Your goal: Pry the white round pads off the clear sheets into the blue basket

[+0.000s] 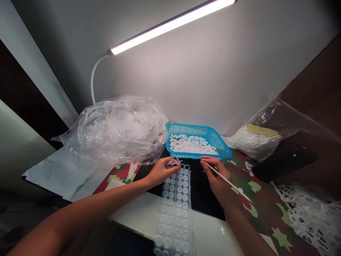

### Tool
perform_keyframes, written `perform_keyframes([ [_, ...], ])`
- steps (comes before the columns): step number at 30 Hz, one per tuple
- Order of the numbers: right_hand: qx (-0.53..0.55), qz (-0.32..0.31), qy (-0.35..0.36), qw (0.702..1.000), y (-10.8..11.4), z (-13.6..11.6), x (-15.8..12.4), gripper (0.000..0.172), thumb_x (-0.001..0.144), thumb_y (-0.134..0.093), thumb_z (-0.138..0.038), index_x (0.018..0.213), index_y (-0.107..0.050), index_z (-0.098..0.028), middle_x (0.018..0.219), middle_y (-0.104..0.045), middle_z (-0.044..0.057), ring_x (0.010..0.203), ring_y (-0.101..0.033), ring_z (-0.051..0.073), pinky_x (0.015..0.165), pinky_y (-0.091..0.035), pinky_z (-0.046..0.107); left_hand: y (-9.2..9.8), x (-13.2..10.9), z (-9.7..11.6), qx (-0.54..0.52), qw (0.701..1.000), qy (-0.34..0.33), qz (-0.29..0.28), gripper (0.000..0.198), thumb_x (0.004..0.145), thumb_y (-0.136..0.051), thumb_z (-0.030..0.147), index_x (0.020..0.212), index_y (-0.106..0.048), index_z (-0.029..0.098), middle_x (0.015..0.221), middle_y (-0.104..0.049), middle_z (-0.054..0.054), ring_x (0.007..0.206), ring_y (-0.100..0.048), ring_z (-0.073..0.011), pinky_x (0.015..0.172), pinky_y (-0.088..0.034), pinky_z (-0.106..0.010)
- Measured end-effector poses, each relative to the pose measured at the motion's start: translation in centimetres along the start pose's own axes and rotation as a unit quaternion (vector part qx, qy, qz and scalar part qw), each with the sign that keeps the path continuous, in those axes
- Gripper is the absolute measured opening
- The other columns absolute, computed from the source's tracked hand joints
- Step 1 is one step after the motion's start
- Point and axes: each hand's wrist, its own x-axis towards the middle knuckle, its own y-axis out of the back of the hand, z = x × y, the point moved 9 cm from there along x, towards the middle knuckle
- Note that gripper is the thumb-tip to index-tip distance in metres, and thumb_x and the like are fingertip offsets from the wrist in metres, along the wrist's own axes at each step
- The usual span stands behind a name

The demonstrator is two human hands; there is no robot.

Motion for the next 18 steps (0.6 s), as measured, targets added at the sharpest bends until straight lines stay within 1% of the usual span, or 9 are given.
perform_keyframes([
  [3, 0.049, -0.06, 0.011, 0.997, -1.7, -1.4, -0.8, 0.004, 0.083, -0.061, -0.025, 0.085, -0.061, -0.021, 0.093, -0.065, 0.006, 0.089, -0.063, 0.02, 0.07, -0.055, 0.031, 0.1, 0.1, -0.2, 0.008, 1.0, -0.002, 0.001, 0.027, 0.076, -0.062, 0.04, 0.078, -0.061, 0.013, 0.071, -0.059, 0.0, 0.063, -0.051, -0.0105, 0.058, -0.037, -0.022],
  [5, 0.065, -0.103, 0.021, 0.992, -2.8, -2.0, -1.3, 0.003, 0.083, -0.062, -0.023, 0.085, -0.062, -0.021, 0.09, -0.064, 0.005, 0.083, -0.063, 0.018, 0.065, -0.053, 0.029, 0.1, 0.2, -0.2, 0.012, 1.0, -0.006, 0.0, 0.026, 0.076, -0.062, 0.039, 0.078, -0.061, 0.013, 0.074, -0.061, -0.001, 0.067, -0.053, -0.0118, 0.061, -0.039, -0.022],
  [7, 0.06, -0.146, 0.034, 0.987, -3.8, -2.3, -1.8, 0.003, 0.083, -0.061, -0.023, 0.084, -0.063, -0.021, 0.088, -0.064, 0.005, 0.078, -0.062, 0.017, 0.062, -0.052, 0.028, 0.1, 0.2, -0.2, 0.015, 1.0, -0.01, -0.001, 0.026, 0.077, -0.062, 0.038, 0.079, -0.061, 0.013, 0.077, -0.063, -0.002, 0.07, -0.055, -0.0129, 0.064, -0.041, -0.023],
  [9, 0.049, -0.178, 0.042, 0.982, -4.5, -2.3, -2.1, 0.005, 0.084, -0.06, -0.022, 0.085, -0.065, -0.021, 0.088, -0.064, 0.005, 0.078, -0.062, 0.017, 0.064, -0.052, 0.028, 0.1, 0.2, -0.1, 0.016, 1.0, -0.013, -0.002, 0.025, 0.078, -0.061, 0.038, 0.081, -0.062, 0.013, 0.078, -0.063, -0.003, 0.072, -0.056, -0.0136, 0.066, -0.042, -0.024],
  [13, 0.038, -0.215, 0.057, 0.974, -5.3, -2.5, -2.7, 0.008, 0.086, -0.057, -0.021, 0.086, -0.065, -0.021, 0.09, -0.065, 0.005, 0.083, -0.063, 0.017, 0.072, -0.052, 0.03, 0.1, 0.2, 0.2, 0.019, 1.0, -0.018, -0.001, 0.024, 0.077, -0.061, 0.038, 0.08, -0.062, 0.014, 0.078, -0.064, -0.003, 0.073, -0.056, -0.0139, 0.066, -0.043, -0.024],
  [18, 0.034, -0.223, 0.062, 0.972, -5.6, -2.6, -3.0, 0.008, 0.086, -0.056, -0.019, 0.087, -0.064, -0.021, 0.089, -0.064, 0.005, 0.08, -0.063, 0.016, 0.071, -0.052, 0.028, 0.1, 0.1, 0.3, 0.022, 1.0, -0.021, 0.004, 0.024, 0.077, -0.062, 0.038, 0.078, -0.061, 0.014, 0.074, -0.062, -0.001, 0.07, -0.056, -0.0133, 0.063, -0.043, -0.023],
])
